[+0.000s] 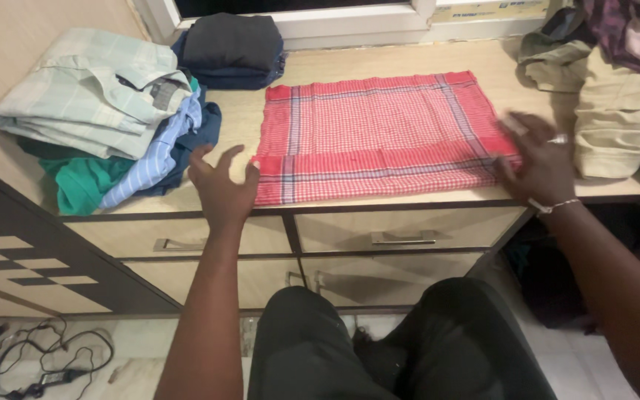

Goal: The person folds a red and white checkered cloth on a low dresser, then picks up a dark gray t-shirt from a pile, lays it flat, and folds it neatly. The folded items are placed on the dresser surface.

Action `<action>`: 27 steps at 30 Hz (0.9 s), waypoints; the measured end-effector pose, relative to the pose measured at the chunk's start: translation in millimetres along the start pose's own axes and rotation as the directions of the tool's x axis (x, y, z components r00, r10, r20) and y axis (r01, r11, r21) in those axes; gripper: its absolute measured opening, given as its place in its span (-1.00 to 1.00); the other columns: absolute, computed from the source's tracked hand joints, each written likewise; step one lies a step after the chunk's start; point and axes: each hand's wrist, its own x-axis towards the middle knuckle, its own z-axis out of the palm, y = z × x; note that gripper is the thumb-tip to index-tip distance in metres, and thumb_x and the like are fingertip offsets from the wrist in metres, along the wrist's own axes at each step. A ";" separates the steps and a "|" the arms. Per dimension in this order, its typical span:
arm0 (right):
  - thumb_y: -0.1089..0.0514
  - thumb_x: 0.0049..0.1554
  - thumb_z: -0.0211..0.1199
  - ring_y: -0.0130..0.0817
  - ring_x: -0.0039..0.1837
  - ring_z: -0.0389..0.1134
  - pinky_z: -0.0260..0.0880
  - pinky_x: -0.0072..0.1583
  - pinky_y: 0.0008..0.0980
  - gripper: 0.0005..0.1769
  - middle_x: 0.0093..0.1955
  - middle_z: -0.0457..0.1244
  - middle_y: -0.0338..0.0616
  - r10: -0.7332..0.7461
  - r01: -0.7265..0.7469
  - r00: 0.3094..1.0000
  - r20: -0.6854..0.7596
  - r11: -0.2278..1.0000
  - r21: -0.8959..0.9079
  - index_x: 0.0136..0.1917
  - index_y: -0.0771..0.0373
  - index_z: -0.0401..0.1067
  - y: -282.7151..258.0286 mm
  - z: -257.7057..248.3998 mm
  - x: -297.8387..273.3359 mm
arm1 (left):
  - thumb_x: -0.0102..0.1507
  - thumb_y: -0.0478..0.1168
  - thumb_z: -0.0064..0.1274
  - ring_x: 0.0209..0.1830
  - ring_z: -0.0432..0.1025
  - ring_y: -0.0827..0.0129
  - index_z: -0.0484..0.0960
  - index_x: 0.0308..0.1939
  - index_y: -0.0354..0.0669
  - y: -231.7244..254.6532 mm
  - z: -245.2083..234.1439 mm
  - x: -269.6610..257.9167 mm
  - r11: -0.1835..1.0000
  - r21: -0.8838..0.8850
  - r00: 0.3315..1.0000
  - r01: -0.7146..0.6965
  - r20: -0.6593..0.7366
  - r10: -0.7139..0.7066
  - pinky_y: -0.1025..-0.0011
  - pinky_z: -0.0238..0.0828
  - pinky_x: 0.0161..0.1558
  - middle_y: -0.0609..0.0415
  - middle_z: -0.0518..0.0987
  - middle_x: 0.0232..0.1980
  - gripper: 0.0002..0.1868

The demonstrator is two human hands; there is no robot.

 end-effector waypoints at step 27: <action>-0.25 -0.09 0.40 0.10 0.44 0.23 0.27 0.35 0.00 -0.03 0.44 0.22 0.10 -0.031 -0.055 0.915 0.403 0.978 0.200 0.51 0.12 0.26 10.0 -33.0 -34.4 | 0.18 -0.12 0.28 0.44 0.32 0.13 0.65 0.21 0.04 -14.5 -49.4 -58.0 0.964 -0.125 0.909 -0.237 0.321 0.265 0.06 0.00 0.45 0.08 0.52 0.35 -0.51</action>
